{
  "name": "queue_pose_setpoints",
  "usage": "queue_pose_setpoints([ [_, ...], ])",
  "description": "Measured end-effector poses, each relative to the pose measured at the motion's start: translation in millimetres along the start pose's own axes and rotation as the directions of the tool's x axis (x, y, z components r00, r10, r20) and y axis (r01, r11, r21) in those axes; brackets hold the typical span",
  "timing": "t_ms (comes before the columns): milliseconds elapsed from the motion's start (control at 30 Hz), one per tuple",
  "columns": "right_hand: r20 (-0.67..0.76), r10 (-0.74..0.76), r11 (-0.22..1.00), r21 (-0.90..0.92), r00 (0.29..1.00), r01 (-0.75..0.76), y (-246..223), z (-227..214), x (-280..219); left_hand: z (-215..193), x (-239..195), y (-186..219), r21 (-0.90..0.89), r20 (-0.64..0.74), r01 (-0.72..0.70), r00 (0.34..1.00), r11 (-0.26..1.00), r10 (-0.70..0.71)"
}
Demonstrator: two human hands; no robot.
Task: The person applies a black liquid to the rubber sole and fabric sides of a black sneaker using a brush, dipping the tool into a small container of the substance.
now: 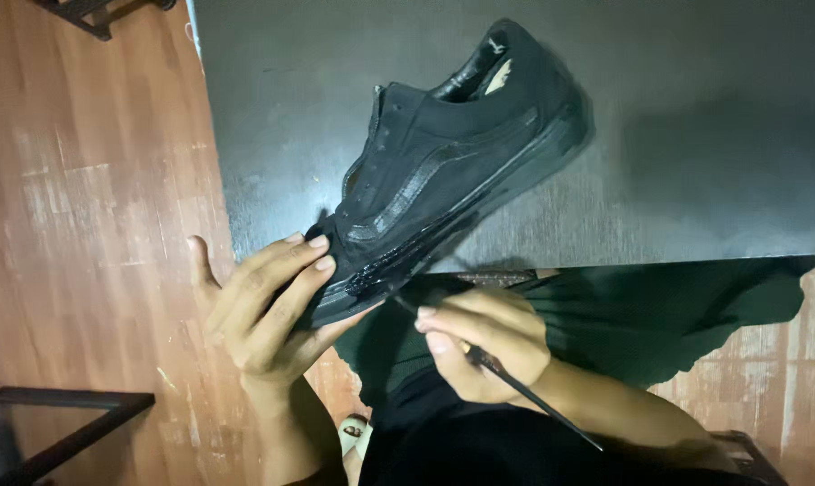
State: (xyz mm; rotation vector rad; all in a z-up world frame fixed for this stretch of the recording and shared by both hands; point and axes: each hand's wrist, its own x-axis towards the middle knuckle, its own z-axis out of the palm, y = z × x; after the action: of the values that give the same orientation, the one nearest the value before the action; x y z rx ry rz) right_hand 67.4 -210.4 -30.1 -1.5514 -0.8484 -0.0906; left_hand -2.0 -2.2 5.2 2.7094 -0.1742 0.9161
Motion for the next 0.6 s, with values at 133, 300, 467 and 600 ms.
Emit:
queue_pose_setpoints([
  [133,0.003,-0.104,0.994,0.029,0.995,0.104,23.0,1.1,-17.5,1.2,-2.6,-1.4,0.015,-0.011,-0.009,1.0,1.0,0.009],
  [300,-0.156,0.153,0.97,-0.168,0.976,-0.178,10.2,-16.3,1.7,0.9,0.3,-1.3,0.003,-0.013,-0.009,1.0,1.0,0.009],
  [467,-0.092,0.102,0.991,-0.076,0.99,-0.109,5.8,-10.8,-3.3,2.2,-2.0,-1.8,0.007,-0.017,-0.026,1.0,1.0,0.027],
  [600,0.038,0.058,0.997,0.041,0.998,-0.059,-5.6,-9.1,2.7,0.2,-2.2,1.9,0.029,0.001,-0.004,1.0,1.0,0.004],
])
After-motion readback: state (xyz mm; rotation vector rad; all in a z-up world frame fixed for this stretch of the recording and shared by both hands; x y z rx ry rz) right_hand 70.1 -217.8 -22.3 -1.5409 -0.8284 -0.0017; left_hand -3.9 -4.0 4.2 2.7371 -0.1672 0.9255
